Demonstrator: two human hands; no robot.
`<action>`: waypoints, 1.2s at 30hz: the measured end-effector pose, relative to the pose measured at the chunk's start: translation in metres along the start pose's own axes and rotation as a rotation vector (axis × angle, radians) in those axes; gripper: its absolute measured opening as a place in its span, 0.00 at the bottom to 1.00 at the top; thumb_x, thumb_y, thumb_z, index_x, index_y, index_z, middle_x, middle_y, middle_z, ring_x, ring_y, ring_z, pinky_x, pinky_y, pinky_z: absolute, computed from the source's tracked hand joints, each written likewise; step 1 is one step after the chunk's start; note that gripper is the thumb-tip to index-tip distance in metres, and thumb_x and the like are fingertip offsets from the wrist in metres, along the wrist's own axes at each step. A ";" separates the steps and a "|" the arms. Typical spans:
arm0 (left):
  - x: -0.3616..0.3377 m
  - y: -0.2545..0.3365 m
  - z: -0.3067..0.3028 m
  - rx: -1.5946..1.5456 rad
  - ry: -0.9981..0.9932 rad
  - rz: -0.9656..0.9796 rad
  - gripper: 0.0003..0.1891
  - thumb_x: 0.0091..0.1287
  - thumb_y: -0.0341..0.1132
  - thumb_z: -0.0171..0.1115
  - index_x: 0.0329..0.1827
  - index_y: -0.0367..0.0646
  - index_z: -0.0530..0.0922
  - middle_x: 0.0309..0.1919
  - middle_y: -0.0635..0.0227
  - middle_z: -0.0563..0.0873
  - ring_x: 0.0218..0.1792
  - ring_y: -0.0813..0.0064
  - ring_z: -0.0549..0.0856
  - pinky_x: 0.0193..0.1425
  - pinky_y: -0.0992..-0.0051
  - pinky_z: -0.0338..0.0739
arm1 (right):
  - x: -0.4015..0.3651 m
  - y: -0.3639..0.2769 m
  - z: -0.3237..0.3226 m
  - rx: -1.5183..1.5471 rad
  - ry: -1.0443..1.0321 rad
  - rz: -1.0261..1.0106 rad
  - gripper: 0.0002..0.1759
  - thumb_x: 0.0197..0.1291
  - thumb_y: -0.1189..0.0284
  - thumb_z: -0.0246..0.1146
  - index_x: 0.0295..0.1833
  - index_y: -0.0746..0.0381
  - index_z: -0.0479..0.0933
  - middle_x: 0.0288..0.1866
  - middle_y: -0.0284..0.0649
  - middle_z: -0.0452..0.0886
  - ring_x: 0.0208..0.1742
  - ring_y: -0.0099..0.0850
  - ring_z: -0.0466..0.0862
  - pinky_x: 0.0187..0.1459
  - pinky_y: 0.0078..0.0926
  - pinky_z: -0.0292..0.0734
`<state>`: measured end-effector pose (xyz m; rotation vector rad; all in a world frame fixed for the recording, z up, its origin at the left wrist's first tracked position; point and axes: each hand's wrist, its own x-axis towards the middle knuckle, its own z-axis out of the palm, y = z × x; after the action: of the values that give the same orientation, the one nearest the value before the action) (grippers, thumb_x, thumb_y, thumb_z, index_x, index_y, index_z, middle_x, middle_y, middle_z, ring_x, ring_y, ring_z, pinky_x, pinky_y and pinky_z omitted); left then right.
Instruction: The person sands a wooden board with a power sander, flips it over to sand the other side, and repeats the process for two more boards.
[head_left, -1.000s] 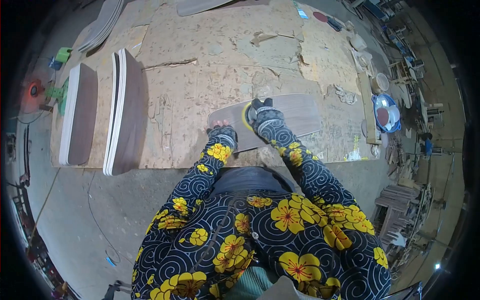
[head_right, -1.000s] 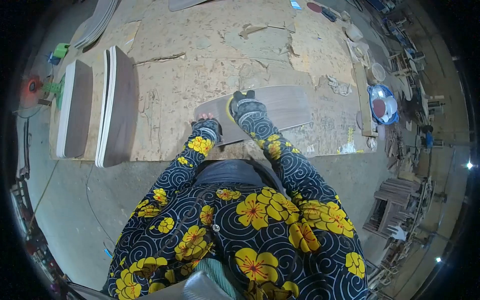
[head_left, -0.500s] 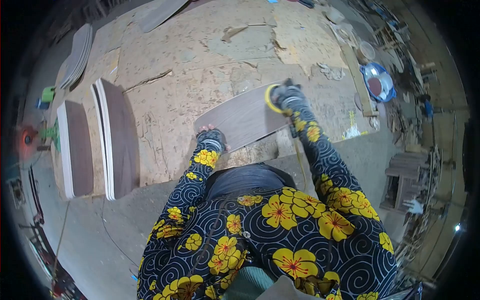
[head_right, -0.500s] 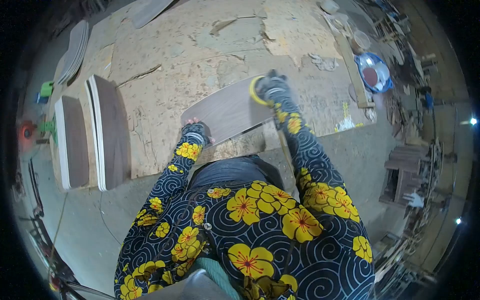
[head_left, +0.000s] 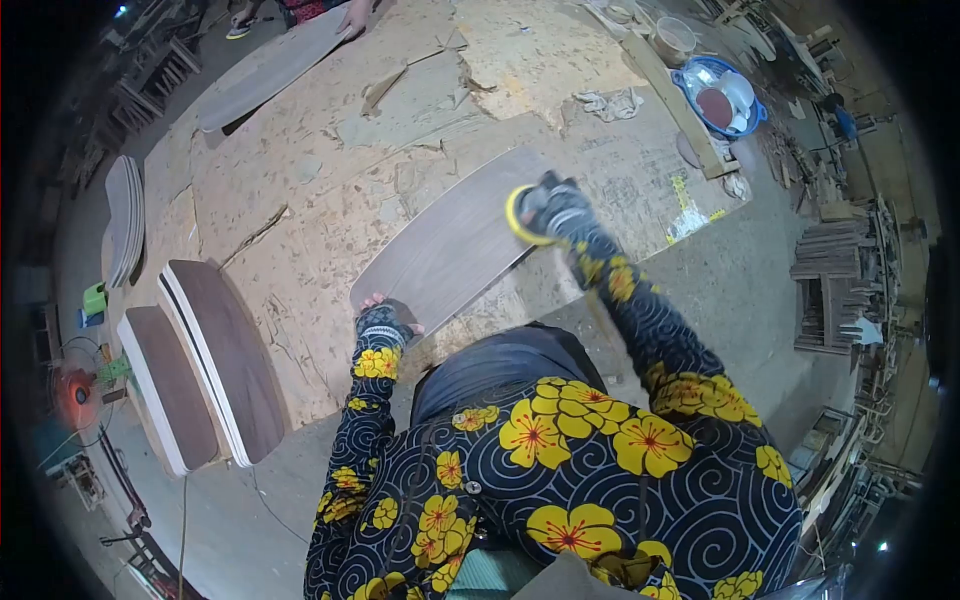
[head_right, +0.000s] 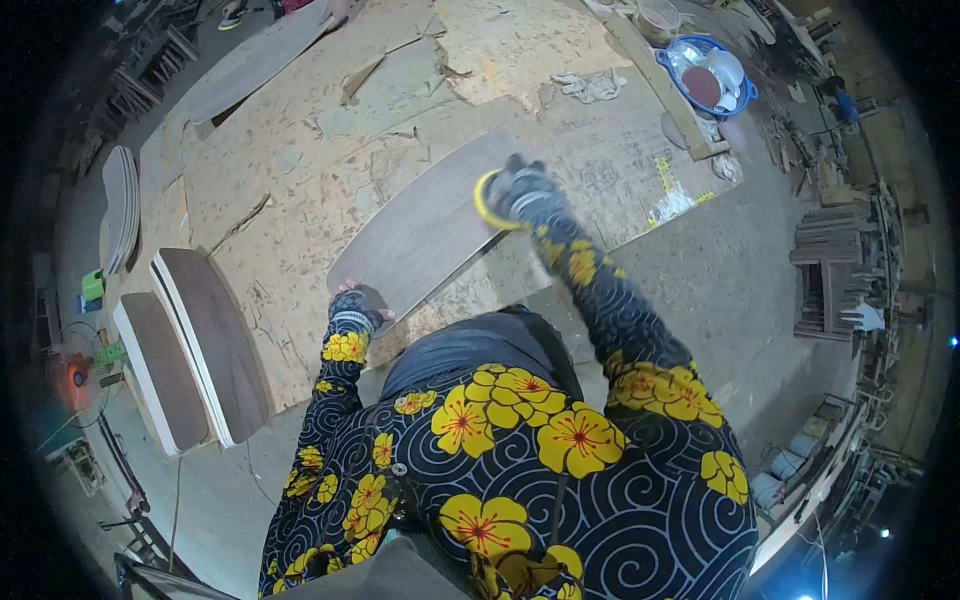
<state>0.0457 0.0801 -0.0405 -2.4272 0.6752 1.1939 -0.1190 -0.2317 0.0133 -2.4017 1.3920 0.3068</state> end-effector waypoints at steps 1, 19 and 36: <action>-0.003 0.000 -0.002 0.008 0.000 -0.001 0.69 0.49 0.67 0.74 0.81 0.33 0.41 0.81 0.45 0.49 0.82 0.53 0.50 0.84 0.58 0.43 | 0.034 0.011 -0.015 -0.038 -0.164 0.024 0.43 0.48 0.52 0.73 0.67 0.60 0.69 0.63 0.57 0.75 0.60 0.52 0.82 0.56 0.44 0.82; -0.007 0.009 -0.010 0.009 0.006 -0.070 0.69 0.49 0.69 0.73 0.80 0.28 0.44 0.80 0.43 0.50 0.81 0.54 0.53 0.83 0.67 0.52 | 0.117 0.006 0.001 0.076 -0.241 -0.187 0.35 0.58 0.55 0.65 0.68 0.57 0.69 0.62 0.59 0.77 0.62 0.52 0.81 0.60 0.47 0.78; -0.004 0.011 -0.011 0.006 -0.014 -0.108 0.68 0.50 0.71 0.70 0.81 0.32 0.45 0.80 0.48 0.54 0.79 0.54 0.58 0.81 0.66 0.57 | 0.143 0.002 -0.017 -0.383 -0.119 -0.753 0.15 0.61 0.61 0.63 0.50 0.53 0.85 0.65 0.49 0.78 0.65 0.51 0.77 0.62 0.51 0.74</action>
<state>0.0444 0.0670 -0.0317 -2.4147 0.5357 1.1637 -0.0496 -0.3528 -0.0218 -2.9400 0.3236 0.5274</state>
